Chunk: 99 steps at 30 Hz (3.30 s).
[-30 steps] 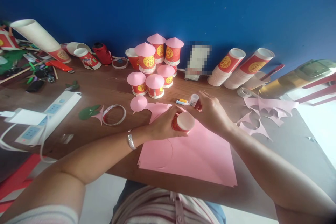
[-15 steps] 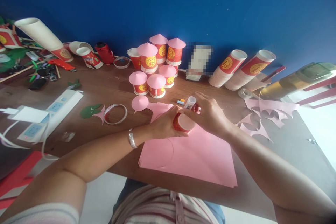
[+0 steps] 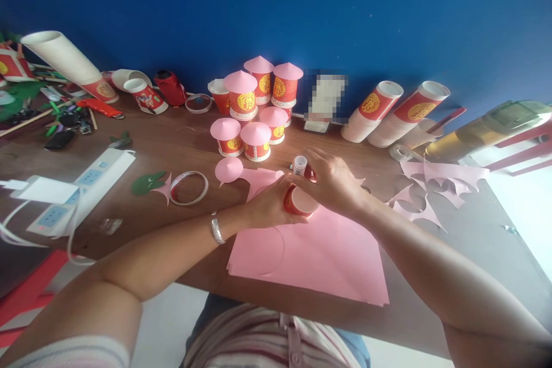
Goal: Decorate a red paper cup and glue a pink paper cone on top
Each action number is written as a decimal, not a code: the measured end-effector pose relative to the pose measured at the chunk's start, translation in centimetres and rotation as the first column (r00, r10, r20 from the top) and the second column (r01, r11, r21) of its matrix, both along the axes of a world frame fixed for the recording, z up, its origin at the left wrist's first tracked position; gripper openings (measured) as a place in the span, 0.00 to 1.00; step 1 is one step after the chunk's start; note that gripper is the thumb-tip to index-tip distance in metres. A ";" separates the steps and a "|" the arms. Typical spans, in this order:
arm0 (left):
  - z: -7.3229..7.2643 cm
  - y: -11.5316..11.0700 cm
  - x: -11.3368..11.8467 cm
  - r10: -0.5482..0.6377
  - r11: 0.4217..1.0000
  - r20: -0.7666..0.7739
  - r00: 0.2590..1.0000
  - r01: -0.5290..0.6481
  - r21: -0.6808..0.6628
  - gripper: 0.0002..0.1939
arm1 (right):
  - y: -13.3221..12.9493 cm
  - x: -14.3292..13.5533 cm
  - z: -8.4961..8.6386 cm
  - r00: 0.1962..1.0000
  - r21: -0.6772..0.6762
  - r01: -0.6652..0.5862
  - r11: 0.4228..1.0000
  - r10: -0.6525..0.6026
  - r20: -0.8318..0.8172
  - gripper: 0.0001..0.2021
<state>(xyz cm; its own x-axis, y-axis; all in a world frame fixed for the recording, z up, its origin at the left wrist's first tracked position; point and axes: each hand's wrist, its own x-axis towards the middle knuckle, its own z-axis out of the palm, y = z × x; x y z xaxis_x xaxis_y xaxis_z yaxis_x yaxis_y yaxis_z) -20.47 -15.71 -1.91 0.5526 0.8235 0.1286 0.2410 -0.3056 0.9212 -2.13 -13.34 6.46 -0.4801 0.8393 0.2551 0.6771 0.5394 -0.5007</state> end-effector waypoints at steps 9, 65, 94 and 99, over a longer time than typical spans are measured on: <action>0.4 0.1 -0.1 0.011 0.999 -0.040 0.999 -0.010 0.041 0.31 | -0.9 0.6 0.8 0.997 -0.059 -0.031 0.998 0.027 -0.072 0.14; 0.2 -0.3 0.2 0.081 0.985 -0.124 0.989 -0.061 0.160 0.29 | -7.1 5.2 -4.6 0.937 0.273 0.162 0.948 -0.061 -0.343 0.06; -0.8 -0.5 0.0 0.378 0.715 -0.127 0.917 -0.202 0.670 0.33 | -3.4 6.6 -8.2 0.345 -0.634 -0.076 0.769 -0.577 -0.741 0.23; -0.7 -0.5 0.0 0.356 0.773 -0.117 0.927 -0.222 0.594 0.38 | -3.5 6.6 -8.3 0.344 -0.637 -0.100 0.764 -0.574 -0.743 0.22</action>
